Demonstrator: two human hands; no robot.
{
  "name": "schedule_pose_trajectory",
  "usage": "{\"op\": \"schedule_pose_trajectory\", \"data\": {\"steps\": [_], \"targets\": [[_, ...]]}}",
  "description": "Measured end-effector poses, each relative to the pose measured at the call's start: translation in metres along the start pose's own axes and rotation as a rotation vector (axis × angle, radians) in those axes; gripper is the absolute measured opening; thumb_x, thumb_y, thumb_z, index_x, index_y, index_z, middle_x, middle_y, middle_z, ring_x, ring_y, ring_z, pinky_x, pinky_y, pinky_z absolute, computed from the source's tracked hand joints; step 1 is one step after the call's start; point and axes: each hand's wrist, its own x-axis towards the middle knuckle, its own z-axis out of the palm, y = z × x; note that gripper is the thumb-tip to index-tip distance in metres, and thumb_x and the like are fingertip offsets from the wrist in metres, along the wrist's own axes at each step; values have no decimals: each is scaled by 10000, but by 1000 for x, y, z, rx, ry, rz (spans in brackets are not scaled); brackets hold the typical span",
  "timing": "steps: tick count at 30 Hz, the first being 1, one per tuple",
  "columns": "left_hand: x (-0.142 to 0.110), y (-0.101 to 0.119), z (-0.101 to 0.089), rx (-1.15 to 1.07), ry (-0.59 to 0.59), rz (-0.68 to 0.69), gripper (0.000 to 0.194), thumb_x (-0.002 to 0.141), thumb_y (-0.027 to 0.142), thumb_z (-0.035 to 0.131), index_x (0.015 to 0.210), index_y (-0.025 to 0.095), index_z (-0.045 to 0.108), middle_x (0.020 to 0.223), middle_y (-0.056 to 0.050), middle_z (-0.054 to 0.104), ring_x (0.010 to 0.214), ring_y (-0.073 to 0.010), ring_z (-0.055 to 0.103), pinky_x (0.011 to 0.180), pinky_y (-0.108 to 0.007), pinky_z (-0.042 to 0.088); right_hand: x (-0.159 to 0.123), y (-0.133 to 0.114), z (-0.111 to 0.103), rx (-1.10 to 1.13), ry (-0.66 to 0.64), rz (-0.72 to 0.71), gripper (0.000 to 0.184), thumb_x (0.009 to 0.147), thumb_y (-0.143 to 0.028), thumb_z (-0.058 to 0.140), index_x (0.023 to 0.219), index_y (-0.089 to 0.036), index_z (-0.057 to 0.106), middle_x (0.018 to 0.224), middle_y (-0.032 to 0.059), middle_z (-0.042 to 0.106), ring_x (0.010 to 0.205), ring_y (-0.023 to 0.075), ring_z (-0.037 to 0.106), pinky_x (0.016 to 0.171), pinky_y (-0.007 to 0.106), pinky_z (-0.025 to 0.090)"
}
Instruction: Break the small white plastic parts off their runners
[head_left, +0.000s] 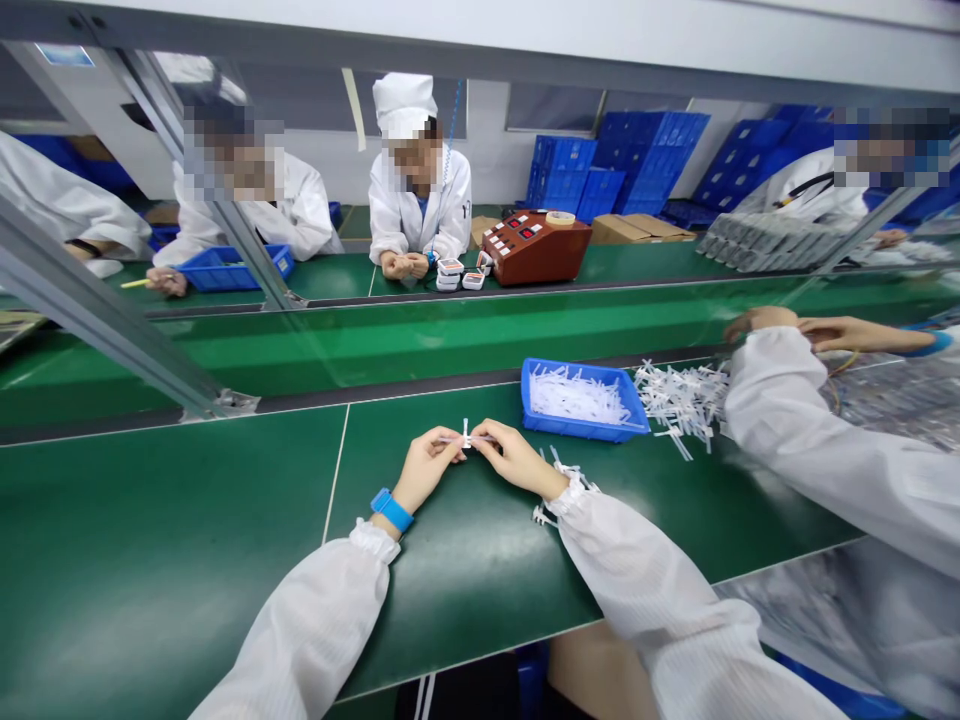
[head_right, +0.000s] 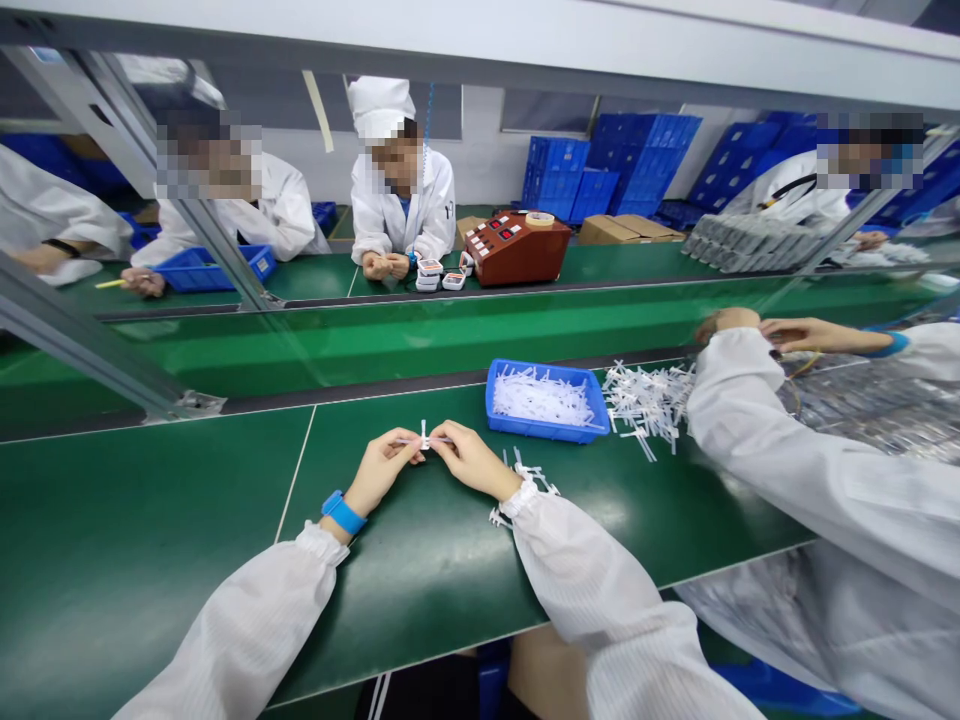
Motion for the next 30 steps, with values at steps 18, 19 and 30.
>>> {"op": "schedule_pose_trajectory", "data": {"steps": [18, 19, 30], "targets": [[1, -3, 1, 6, 2, -5, 222, 729, 357, 698, 744, 142, 646, 617, -6, 643, 589, -129, 607, 629, -267, 502, 0, 4, 8, -1, 48, 64, 213, 928, -323, 452, 810, -174, 548, 763, 14, 562, 698, 140, 519, 654, 260, 390], [1, -3, 1, 9, 2, -3, 224, 729, 360, 699, 744, 143, 645, 617, -6, 642, 589, -130, 608, 629, -268, 503, 0, 4, 8, -2, 51, 68, 214, 927, -324, 455, 810, -174, 551, 758, 14, 563, 693, 140, 518, 649, 259, 389], [1, -2, 1, 18, 22, 2, 249, 722, 388, 701, 760, 147, 654, 591, -5, 637, 562, -132, 605, 589, -260, 496, 0, 0, 3, 45, 12, 44, 227, 940, -328, 437, 861, -166, 575, 810, 29, 590, 711, 135, 528, 644, 250, 411]]}}
